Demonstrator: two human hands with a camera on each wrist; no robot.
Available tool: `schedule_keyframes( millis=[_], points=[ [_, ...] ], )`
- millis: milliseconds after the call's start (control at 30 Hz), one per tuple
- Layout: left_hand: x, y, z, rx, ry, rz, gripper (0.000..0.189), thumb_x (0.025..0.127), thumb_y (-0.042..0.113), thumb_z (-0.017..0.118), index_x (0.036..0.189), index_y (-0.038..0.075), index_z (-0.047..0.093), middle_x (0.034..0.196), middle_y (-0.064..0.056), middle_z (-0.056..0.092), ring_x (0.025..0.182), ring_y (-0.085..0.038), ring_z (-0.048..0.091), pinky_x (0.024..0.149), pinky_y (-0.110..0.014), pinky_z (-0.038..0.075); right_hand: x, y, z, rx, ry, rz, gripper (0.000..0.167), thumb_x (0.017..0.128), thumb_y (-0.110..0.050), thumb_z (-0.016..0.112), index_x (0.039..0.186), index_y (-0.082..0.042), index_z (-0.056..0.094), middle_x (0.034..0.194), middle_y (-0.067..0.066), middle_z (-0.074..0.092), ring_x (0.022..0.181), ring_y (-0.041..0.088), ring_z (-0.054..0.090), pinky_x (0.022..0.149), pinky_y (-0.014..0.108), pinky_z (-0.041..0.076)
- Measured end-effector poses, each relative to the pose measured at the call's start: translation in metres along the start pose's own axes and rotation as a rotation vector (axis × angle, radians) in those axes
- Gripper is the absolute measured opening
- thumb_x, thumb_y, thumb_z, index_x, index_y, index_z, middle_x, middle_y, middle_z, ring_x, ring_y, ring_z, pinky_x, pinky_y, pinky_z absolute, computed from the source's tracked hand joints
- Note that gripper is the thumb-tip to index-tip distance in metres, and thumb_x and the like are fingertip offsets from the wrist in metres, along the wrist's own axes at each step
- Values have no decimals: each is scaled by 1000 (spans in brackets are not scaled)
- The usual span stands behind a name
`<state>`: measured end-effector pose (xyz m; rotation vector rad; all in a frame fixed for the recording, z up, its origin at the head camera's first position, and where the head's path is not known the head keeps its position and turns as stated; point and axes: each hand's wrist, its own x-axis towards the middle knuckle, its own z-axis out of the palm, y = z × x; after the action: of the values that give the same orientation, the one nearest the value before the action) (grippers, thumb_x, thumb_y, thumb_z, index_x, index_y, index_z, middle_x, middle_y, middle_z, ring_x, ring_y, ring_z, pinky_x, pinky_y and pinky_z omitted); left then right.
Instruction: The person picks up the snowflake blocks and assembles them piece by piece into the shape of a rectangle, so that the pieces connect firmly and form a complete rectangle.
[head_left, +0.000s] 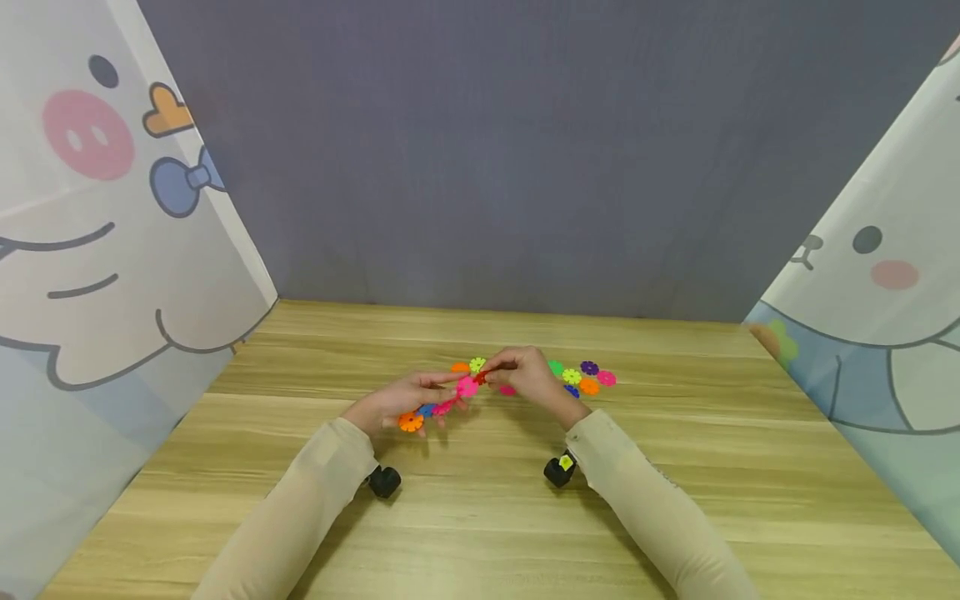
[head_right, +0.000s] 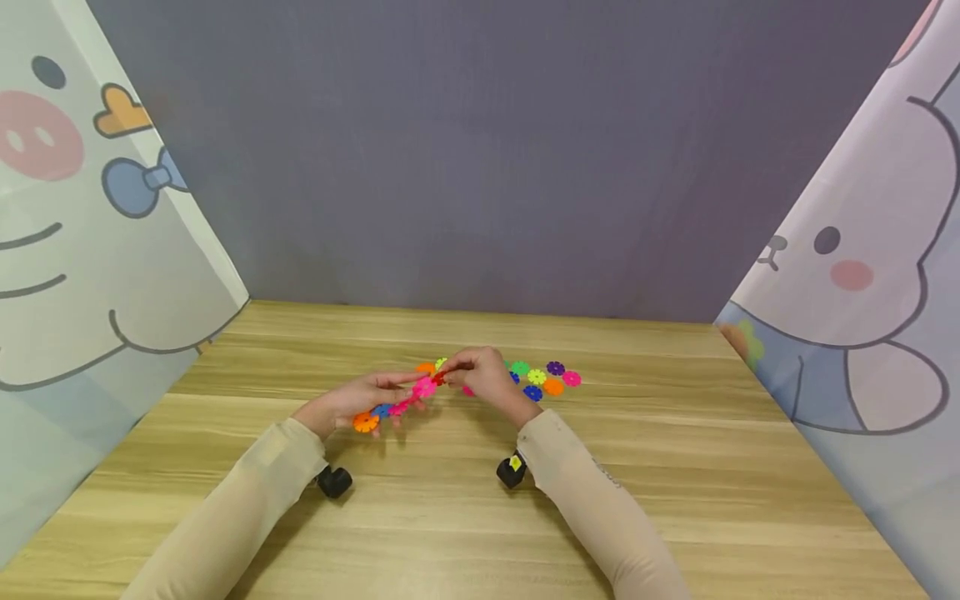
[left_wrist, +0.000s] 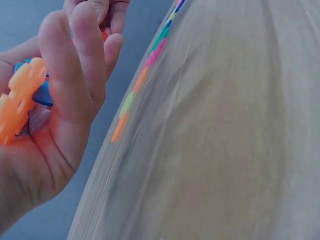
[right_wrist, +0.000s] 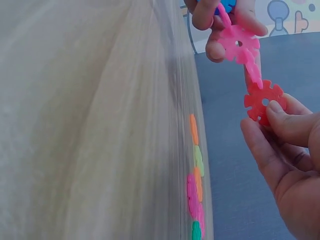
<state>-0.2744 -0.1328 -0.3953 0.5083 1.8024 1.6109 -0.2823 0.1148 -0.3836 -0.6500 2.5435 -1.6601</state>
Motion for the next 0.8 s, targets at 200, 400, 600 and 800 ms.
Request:
schedule_keyframes(
  millis=[200, 400, 600, 800],
  points=[
    [2, 2, 1, -13, 28, -5, 50, 107, 15, 49, 155, 11, 36, 125, -18, 65, 65, -12, 60, 45, -23, 51, -1, -3, 3, -42, 46, -71, 8, 86, 6, 73, 91, 2, 78, 90, 13, 73, 80, 35, 71, 67, 48, 58],
    [3, 2, 0, -3, 37, -2, 51, 106, 14, 50, 155, 11, 36, 125, -22, 64, 63, -12, 60, 44, -23, 50, -1, -4, 6, -106, 55, -108, 9, 86, 5, 74, 89, -2, 79, 89, 8, 73, 74, 33, 67, 61, 48, 57],
    [-1, -1, -1, 4, 5, -11, 52, 106, 15, 50, 156, 10, 34, 129, -23, 62, 66, -13, 62, 46, -24, 52, -1, -2, 7, -134, 19, -71, 9, 86, 4, 74, 92, -3, 79, 90, 8, 74, 74, 24, 67, 60, 32, 56],
    [-4, -4, -3, -22, -1, -16, 54, 105, 17, 52, 156, 11, 35, 129, -21, 62, 69, -14, 63, 48, -25, 53, -1, -2, 6, -91, -16, -15, 14, 88, 2, 73, 100, -2, 78, 93, 9, 74, 80, 30, 68, 61, 29, 54]
  ],
)
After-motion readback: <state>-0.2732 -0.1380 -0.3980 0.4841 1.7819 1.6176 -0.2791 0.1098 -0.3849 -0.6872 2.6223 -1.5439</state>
